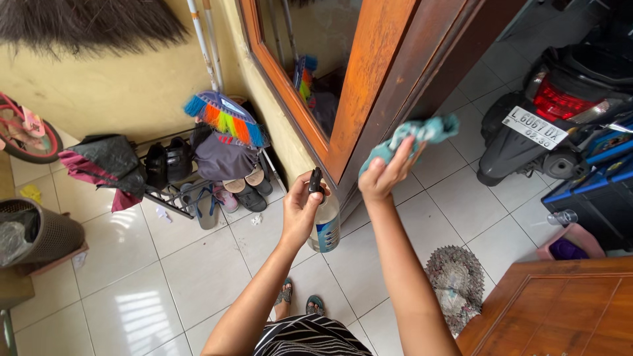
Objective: The person cleans a wooden-framed glass door using a spray bottle and a cloth. They spray the cleaning solution onto the frame and glass, then wipe the surfaces with the cloth. The person moves around the door to clean different sections, including the frame and the glass pane.
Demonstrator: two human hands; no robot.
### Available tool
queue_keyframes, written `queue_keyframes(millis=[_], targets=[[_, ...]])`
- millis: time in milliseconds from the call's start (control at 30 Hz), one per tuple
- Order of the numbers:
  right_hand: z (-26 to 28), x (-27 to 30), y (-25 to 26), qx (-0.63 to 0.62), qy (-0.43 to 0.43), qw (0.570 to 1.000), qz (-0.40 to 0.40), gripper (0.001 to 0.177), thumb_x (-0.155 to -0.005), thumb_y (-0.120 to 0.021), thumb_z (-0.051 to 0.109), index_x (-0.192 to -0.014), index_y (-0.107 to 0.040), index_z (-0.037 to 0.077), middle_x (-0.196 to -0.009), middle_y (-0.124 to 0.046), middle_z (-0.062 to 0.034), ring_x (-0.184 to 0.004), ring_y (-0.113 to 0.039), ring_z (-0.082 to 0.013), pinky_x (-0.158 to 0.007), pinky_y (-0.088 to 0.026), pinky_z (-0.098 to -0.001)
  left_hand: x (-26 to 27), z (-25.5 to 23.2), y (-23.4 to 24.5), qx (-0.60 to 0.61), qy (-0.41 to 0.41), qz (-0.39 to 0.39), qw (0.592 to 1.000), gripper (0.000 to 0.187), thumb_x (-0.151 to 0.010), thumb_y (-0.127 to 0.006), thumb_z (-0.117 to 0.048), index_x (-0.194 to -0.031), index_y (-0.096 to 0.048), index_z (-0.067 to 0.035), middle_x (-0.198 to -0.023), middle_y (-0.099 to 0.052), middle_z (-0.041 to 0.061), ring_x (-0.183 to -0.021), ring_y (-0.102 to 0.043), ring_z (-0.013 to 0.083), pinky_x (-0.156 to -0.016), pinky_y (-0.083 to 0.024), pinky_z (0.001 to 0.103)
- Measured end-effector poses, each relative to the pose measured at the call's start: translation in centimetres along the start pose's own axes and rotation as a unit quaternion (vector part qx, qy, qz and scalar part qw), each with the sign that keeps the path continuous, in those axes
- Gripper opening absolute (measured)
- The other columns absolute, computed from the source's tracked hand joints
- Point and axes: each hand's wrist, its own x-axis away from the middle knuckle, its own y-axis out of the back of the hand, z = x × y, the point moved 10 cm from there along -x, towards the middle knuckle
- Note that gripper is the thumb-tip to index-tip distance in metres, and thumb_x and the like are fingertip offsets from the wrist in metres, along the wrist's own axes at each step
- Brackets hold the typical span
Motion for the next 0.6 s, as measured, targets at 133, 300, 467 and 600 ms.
queue_keyframes(millis=[133,300,467,600], targets=[[-2.5,10.4,-2.0,-0.008,-0.023,0.997,0.074,0.067,-0.111,-0.039,0.032,-0.159,-0.018,-0.011,-0.165,-0.012,-0.0364,-0.156,-0.014,-0.0537,-0.130,-0.014,-0.0597,0.5,0.3,-0.4,0.006,0.003,0.000,1.000,0.054,-0.096,-0.072,-0.037,-0.133,-0.059,0.000,-0.104,-0.067,0.004,-0.099,-0.066,0.0141,-0.091,-0.054,0.031],[-3.6,16.0,-2.3,-0.020,-0.026,0.981,0.189,0.067,-0.112,-0.046,0.031,-0.155,-0.022,-0.014,-0.162,-0.015,-0.0426,-0.151,-0.021,-0.0588,-0.126,-0.021,-0.0629,1.8,0.6,-1.4,0.006,0.005,0.005,1.000,0.052,-0.097,-0.071,-0.034,-0.134,-0.058,0.000,-0.106,-0.066,0.004,-0.099,-0.065,0.0142,-0.089,-0.052,0.031],[-0.6,7.2,0.0,-0.058,0.001,0.990,0.130,0.056,-0.111,-0.054,0.017,-0.157,-0.032,-0.007,-0.160,-0.028,-0.0410,-0.151,-0.030,-0.0610,-0.125,-0.031,-0.0619,2.6,0.4,-2.4,0.004,-0.004,0.017,1.000,0.050,-0.100,-0.069,-0.034,-0.135,-0.057,0.000,-0.108,-0.065,0.004,-0.100,-0.064,0.0144,-0.092,-0.053,0.031],[1.8,-3.0,1.4,-0.088,0.063,0.992,0.069,0.056,-0.108,-0.062,0.015,-0.157,-0.039,0.000,-0.160,-0.035,-0.0325,-0.151,-0.034,-0.0561,-0.126,-0.033,-0.0599,2.8,1.1,-1.8,0.012,0.005,0.009,1.000,0.051,-0.098,-0.070,-0.035,-0.135,-0.057,-0.001,-0.108,-0.065,0.004,-0.099,-0.065,0.0152,-0.091,-0.054,0.031]])
